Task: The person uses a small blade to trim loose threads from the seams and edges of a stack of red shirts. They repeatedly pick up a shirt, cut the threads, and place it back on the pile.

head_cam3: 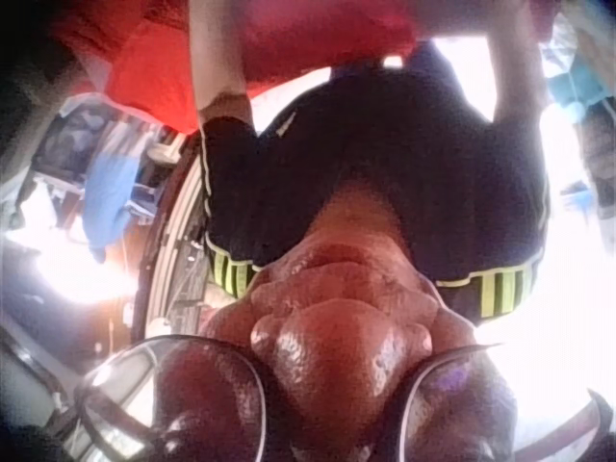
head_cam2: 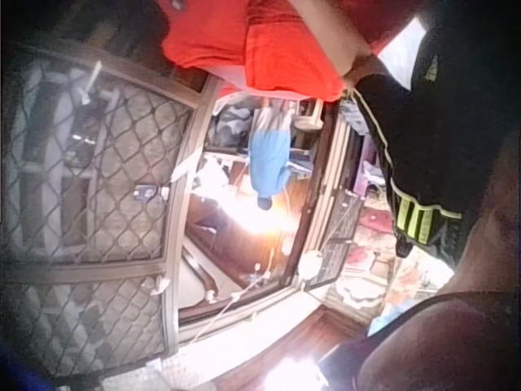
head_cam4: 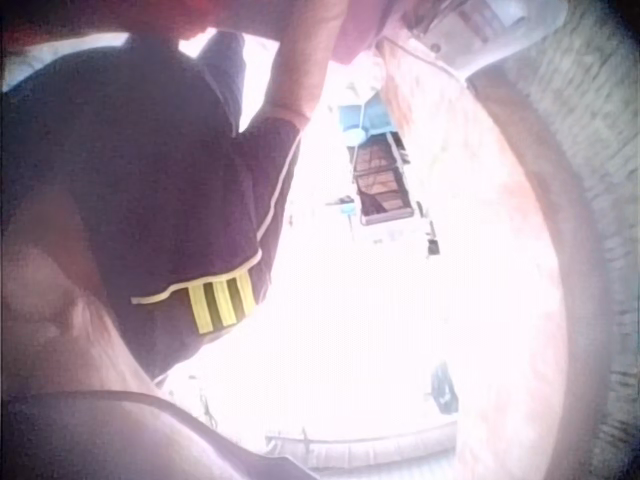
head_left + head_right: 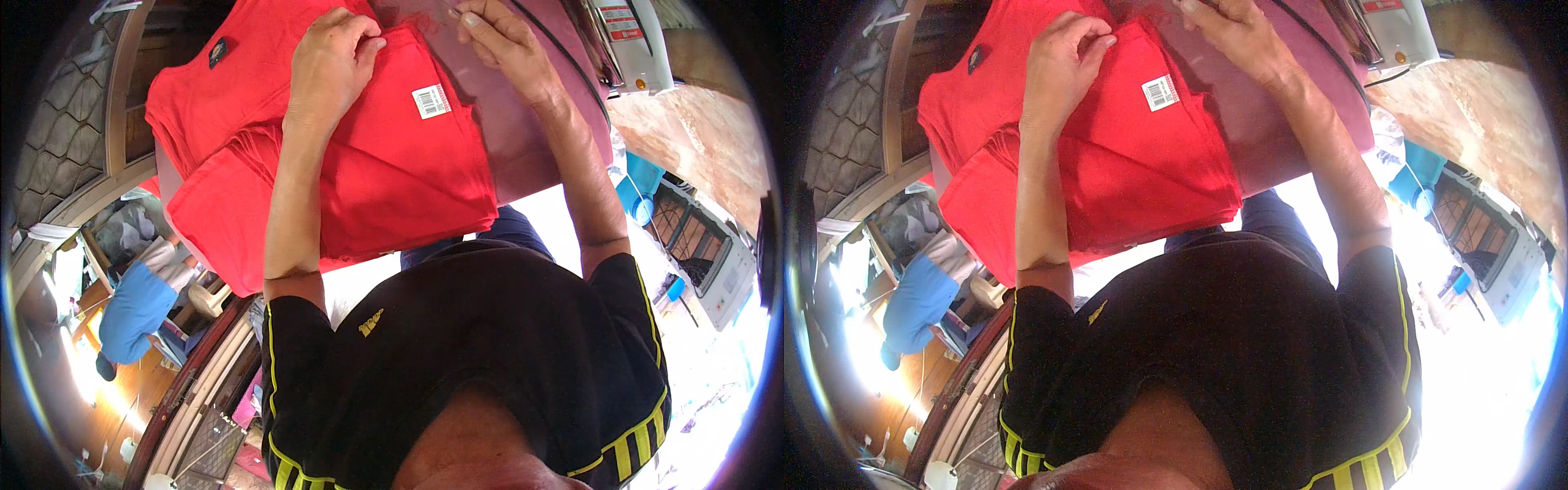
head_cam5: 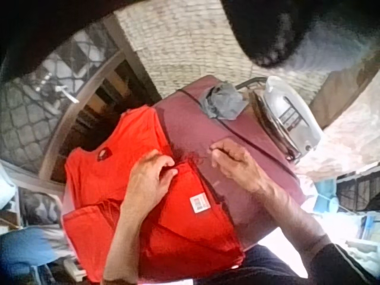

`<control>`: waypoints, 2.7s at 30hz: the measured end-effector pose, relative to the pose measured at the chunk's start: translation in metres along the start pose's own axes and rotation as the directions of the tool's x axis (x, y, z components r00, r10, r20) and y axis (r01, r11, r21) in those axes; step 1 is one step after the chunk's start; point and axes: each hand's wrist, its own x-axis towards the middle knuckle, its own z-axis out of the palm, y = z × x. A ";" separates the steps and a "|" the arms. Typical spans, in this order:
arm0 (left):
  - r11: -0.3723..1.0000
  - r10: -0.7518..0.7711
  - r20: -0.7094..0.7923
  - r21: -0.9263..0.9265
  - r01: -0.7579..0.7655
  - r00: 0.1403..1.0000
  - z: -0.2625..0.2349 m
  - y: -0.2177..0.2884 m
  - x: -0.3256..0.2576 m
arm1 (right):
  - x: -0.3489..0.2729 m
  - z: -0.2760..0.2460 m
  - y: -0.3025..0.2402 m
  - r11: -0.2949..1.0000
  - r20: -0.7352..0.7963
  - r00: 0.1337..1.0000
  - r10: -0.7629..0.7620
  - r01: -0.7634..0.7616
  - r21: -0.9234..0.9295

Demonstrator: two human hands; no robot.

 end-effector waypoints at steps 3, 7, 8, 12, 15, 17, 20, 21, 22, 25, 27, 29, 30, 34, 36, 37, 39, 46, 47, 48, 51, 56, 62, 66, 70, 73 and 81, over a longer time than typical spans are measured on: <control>0.998 -0.017 -0.059 0.052 0.020 0.998 0.006 0.001 -0.005 | -0.002 0.007 -0.001 0.990 0.014 0.991 -0.132 0.132 -0.044; 0.997 -0.043 -0.066 0.062 0.047 0.997 0.008 0.008 -0.008 | 0.002 0.008 0.004 0.984 0.042 0.985 -0.168 0.165 0.074; 0.996 -0.063 -0.040 0.060 0.065 0.997 0.006 0.010 -0.008 | 0.005 0.007 0.007 0.982 0.040 0.984 -0.174 0.171 0.083; 0.999 0.015 -0.151 0.052 -0.007 0.988 0.008 0.014 -0.011 | 0.009 0.007 0.005 0.981 -0.018 0.990 -0.137 0.133 -0.142; 0.997 0.056 -0.247 0.063 -0.042 0.967 0.006 0.019 -0.017 | 0.008 0.016 -0.004 0.987 0.012 0.989 -0.147 0.148 -0.056; 0.999 -0.028 -0.212 -0.047 0.019 0.977 -0.005 0.024 -0.028 | 0.011 0.019 -0.016 0.995 0.118 0.988 -0.095 0.094 0.011; 0.901 -0.278 -0.134 -0.379 0.210 0.951 -0.029 0.039 -0.053 | 0.023 0.040 -0.030 0.981 0.298 0.935 -0.192 0.186 0.051; 0.881 -0.323 -0.149 -0.408 0.239 0.935 -0.037 0.042 -0.064 | 0.026 0.049 -0.035 0.973 0.355 0.906 -0.230 0.225 0.055; 0.859 -0.367 -0.164 -0.437 0.267 0.916 -0.044 0.043 -0.076 | 0.036 0.059 -0.035 0.946 0.418 0.855 -0.308 0.322 0.037; 0.772 -0.536 -0.187 -0.503 0.389 0.823 -0.061 0.044 -0.119 | 0.058 0.087 -0.032 0.859 0.606 0.710 -0.358 0.505 -0.085; 0.743 -0.603 -0.223 -0.507 0.437 0.766 -0.067 0.047 -0.145 | 0.066 0.104 -0.026 0.770 0.693 0.645 -0.323 0.604 -0.203; 0.714 -0.649 -0.234 -0.513 0.476 0.724 -0.063 0.043 -0.173 | 0.067 0.118 -0.022 0.663 0.704 0.634 -0.319 0.680 -0.312; 0.715 -0.659 -0.256 -0.504 0.484 0.707 -0.056 0.043 -0.185 | 0.066 0.121 -0.019 0.598 0.710 0.630 -0.315 0.713 -0.367; 0.687 -0.717 -0.349 -0.500 0.527 0.603 -0.031 0.050 -0.213 | 0.053 0.131 -0.026 0.652 0.591 0.751 -0.295 0.610 -0.450; 0.733 -0.680 -0.411 -0.384 0.562 0.607 -0.022 0.053 -0.219 | 0.045 0.133 -0.027 0.604 0.496 0.745 -0.446 0.660 -0.447; 0.751 -0.658 -0.438 -0.323 0.576 0.612 -0.018 0.054 -0.219 | 0.039 0.133 -0.027 0.578 0.442 0.732 -0.519 0.681 -0.449; 0.892 -0.409 -0.563 -0.080 0.445 0.718 -0.013 0.053 -0.220 | 0.013 0.131 -0.031 0.740 0.470 0.799 -0.375 0.563 -0.368; 0.915 -0.371 -0.430 -0.016 0.404 0.823 -0.021 0.052 -0.212 | -0.047 0.130 0.000 0.807 0.675 0.659 -0.331 0.569 -0.159; 0.895 -0.404 -0.431 -0.002 0.446 0.807 -0.025 0.059 -0.204 | -0.049 0.132 0.001 0.838 0.652 0.695 -0.303 0.520 -0.165; 0.873 -0.436 -0.432 0.010 0.488 0.790 -0.027 0.064 -0.197 | -0.051 0.135 0.001 0.867 0.629 0.729 -0.272 0.469 -0.169; 0.814 -0.457 -0.383 0.185 0.551 0.803 -0.021 0.060 -0.177 | -0.053 0.139 0.005 0.886 0.595 0.760 -0.261 0.433 -0.165; 0.808 -0.536 -0.431 -0.012 0.589 0.726 -0.011 0.050 -0.172 | -0.053 0.138 0.012 0.917 0.573 0.794 -0.201 0.358 -0.175; 0.724 -0.645 -0.424 -0.605 0.331 0.636 -0.015 0.041 -0.212 | -0.029 0.142 0.008 0.915 0.492 0.825 -0.277 0.383 -0.126; 0.788 -0.501 -0.334 -0.558 0.261 0.798 -0.036 0.040 -0.231 | 0.002 0.153 0.001 0.897 0.507 0.792 -0.340 0.436 -0.079; 0.868 -0.485 -0.596 -0.243 0.433 0.639 -0.049 0.063 -0.190 | 0.018 0.157 0.007 0.942 0.454 0.833 -0.316 0.333 0.045; 0.826 -0.549 -0.559 -0.247 0.507 0.622 -0.041 0.063 -0.162 | 0.017 0.159 0.003 0.963 0.416 0.871 -0.261 0.266 0.046; 0.840 -0.514 -0.641 -0.241 0.487 0.570 -0.012 0.027 -0.172 | 0.014 0.155 0.004 0.968 0.325 0.912 -0.252 0.244 0.066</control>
